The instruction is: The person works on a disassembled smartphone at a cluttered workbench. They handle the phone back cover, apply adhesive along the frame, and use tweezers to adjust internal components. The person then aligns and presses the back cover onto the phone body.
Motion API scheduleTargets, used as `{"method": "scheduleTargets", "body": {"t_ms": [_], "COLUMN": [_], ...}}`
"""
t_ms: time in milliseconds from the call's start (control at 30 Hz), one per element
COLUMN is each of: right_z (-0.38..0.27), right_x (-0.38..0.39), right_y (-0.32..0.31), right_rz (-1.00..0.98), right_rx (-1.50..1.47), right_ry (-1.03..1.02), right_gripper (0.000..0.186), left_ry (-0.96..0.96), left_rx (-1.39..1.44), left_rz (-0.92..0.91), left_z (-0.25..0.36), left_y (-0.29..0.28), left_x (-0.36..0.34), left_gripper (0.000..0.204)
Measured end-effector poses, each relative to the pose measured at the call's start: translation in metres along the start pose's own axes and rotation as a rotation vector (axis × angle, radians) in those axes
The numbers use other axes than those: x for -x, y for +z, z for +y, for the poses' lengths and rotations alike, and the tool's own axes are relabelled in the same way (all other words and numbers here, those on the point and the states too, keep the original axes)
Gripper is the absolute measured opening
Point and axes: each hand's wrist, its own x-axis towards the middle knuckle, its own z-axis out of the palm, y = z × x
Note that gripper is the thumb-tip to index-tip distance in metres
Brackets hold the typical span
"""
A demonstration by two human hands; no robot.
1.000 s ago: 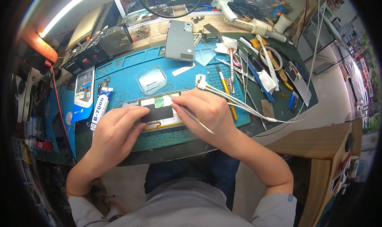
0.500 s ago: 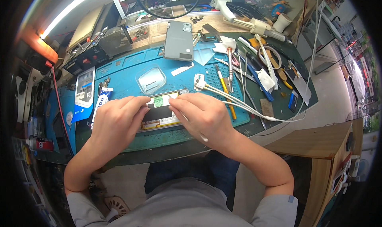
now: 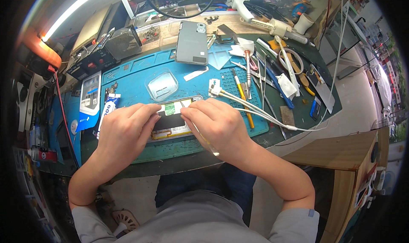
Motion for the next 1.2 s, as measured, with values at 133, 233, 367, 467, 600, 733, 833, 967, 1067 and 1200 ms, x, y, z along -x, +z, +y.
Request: {"method": "scheduleTargets", "body": {"t_ms": [133,233,367,467,600,733,833,967,1067,1200], "right_z": [-0.001,0.005,0.004,0.005,0.005,0.006,0.006,0.003,0.004,0.004], "right_x": [0.003,0.005,0.003,0.003,0.003,0.003,0.003,0.002,0.004,0.005], "right_y": [-0.002,0.001,0.002,0.002,0.002,0.005,0.005,0.001,0.001,0.001], "right_rz": [0.004,0.056,0.056,0.048,0.05,0.063,0.06,0.033,0.032,0.034], "right_rx": [0.036,-0.025,-0.049,-0.042,-0.039,-0.048,-0.061,-0.015,0.014,0.01], "right_ry": [0.011,0.02,0.024,0.025,0.025,0.024,0.029,-0.007,-0.04,-0.033], "right_gripper": [0.017,0.019,0.017,0.017,0.017,0.016,0.015,0.018,0.021,0.022], "left_ry": [-0.004,-0.001,-0.003,-0.007,-0.003,-0.007,-0.011,-0.022,-0.013,0.141], "left_rx": [-0.006,-0.008,-0.017,-0.021,-0.023,-0.024,-0.027,-0.069,-0.1,-0.008], "left_rz": [-0.001,0.005,0.004,-0.005,-0.001,0.0,-0.016,-0.068,-0.083,0.042], "left_z": [0.0,0.001,0.001,0.002,0.002,0.002,0.002,0.003,0.004,-0.005], "left_y": [-0.001,0.0,0.0,-0.001,-0.001,0.0,-0.001,-0.003,-0.001,0.02], "left_x": [0.001,-0.001,-0.001,-0.002,-0.003,-0.002,-0.003,-0.009,-0.017,-0.032], "left_gripper": [0.014,0.014,0.014,0.013,0.013,0.013,0.012,0.01,0.013,0.023]}}
